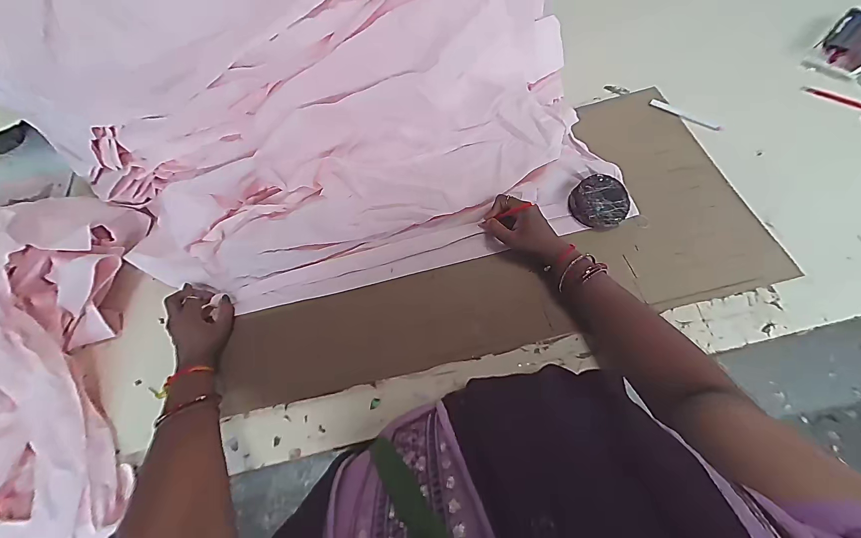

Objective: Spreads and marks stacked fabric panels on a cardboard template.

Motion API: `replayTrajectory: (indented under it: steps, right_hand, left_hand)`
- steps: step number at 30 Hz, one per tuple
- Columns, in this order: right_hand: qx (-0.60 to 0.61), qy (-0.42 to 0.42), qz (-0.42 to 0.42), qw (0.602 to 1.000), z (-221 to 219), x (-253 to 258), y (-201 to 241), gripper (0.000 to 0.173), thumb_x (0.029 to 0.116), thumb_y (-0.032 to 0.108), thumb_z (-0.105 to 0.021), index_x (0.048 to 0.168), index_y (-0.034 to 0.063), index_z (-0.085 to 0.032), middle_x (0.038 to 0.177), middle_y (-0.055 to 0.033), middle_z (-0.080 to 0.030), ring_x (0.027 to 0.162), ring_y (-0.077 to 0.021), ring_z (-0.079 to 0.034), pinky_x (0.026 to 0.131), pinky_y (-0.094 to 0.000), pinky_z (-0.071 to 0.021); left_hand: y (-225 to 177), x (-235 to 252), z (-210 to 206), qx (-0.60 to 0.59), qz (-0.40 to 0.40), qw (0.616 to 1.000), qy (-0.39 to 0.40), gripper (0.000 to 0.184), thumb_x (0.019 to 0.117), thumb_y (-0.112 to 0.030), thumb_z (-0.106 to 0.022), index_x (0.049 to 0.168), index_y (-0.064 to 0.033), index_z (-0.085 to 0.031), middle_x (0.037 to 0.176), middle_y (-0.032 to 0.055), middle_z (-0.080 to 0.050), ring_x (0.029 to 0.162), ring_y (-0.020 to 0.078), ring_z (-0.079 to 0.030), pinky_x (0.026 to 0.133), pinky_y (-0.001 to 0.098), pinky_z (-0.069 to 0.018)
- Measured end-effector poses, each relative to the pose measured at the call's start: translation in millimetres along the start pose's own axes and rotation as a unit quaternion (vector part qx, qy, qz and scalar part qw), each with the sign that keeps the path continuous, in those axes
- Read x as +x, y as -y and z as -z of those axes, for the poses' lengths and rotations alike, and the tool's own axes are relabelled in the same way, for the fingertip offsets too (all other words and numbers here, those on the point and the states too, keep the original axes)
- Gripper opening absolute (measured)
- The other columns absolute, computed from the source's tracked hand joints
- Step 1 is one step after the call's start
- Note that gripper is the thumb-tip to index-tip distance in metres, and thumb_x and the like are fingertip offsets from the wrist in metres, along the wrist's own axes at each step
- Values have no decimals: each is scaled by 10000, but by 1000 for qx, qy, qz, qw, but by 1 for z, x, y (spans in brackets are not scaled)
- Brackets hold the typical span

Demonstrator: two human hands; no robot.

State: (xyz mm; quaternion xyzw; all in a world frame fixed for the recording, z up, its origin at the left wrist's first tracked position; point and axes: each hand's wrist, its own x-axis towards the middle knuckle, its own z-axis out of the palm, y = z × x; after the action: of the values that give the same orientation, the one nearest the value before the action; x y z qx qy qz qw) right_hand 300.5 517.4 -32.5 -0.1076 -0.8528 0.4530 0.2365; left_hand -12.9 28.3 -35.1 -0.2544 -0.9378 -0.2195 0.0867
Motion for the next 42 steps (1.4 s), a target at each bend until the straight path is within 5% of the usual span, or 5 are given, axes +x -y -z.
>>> replayTrajectory:
  steps: [7,16,29,32,42]
  right_hand:
    - [251,-103,-54,961,30,-33,9,144,930,72,-541,888,205,-576,693,129,-597,541,57,-490,501,-119,-407]
    - [-69,-102,-30,992,62,-78,4,60,888,56,-593,919,7,-607,724,-59,-577,540,-74,-489,512,-237,-433]
    - [-96,-96,-11,991,62,-69,-11,131,884,134,-586,873,5,-600,704,-43,-557,574,-66,-502,537,-235,-421]
    - [-108,-109,-38,987,59,-67,-1,152,956,104,-591,997,-39,-622,814,-132,-619,661,-187,-576,617,-367,-496]
    - [-166,-90,-46,981,54,-48,3,140,953,67,-621,989,-65,-649,835,-203,-644,725,-340,-631,675,-523,-499]
  left_hand:
    - [0,0,0,-13,8,1000,1,461,961,-244,-579,1149,176,-603,1397,420,-438,1119,485,-602,922,528,-528]
    - [-3,-2,2,-7,7,1000,9,469,970,-252,-567,1161,175,-594,1399,427,-424,1089,494,-598,914,540,-513]
    - [-1,-3,-1,-9,-12,1000,-8,490,965,-273,-551,1119,188,-613,1376,451,-437,1124,524,-579,946,556,-497]
    - [-5,-2,0,-5,4,1000,2,469,974,-259,-562,1145,176,-612,1407,431,-428,1119,513,-582,940,567,-492]
    - [-3,-2,0,-15,4,1000,-3,491,959,-267,-565,1149,183,-604,1388,443,-428,1093,521,-587,918,575,-496]
